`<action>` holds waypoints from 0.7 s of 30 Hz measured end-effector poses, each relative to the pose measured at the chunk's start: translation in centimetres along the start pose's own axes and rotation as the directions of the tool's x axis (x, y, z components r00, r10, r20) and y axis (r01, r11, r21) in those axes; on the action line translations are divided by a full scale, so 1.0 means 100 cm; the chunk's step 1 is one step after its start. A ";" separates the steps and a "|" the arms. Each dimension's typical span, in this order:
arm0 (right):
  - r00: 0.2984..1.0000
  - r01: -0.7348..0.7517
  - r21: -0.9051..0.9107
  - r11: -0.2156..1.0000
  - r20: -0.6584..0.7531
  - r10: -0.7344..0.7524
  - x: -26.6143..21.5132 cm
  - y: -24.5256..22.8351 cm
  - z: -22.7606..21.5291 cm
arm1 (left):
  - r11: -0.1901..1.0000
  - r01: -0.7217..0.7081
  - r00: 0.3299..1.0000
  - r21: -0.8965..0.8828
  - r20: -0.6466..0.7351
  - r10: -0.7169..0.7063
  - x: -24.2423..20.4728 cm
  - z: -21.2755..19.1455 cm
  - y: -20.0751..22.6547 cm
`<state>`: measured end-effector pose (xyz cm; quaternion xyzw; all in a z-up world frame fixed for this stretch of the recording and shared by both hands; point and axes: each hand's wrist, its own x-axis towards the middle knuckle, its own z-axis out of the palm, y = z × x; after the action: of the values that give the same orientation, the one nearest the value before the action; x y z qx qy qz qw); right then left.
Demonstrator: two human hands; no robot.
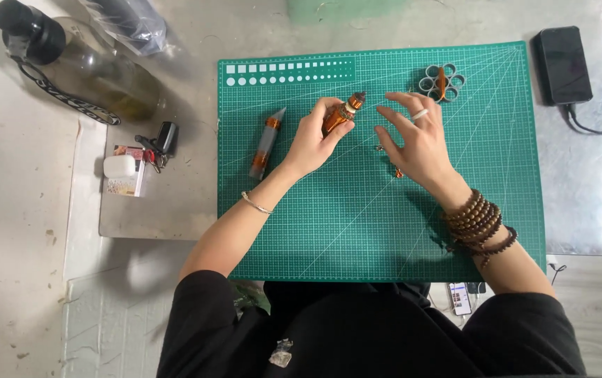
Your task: The person assembles a small orange cylindrical device on a green cutting mat, attaching a small component to its side. They then open a large water bottle, pour liquid into a small black cap, and close the bottle before returning to the device to continue assembly.
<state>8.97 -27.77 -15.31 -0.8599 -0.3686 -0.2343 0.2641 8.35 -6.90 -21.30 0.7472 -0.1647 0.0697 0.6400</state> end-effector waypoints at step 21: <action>0.889 -0.456 0.582 0.674 0.258 0.378 0.001 -0.007 0.029 | 0.730 0.305 0.952 -0.611 0.177 -0.250 -0.001 0.005 0.027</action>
<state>9.14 -25.53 -17.23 -0.7948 -0.2335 0.0192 0.5598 7.29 -7.73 -18.91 0.5072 -0.0913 -0.1169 0.8489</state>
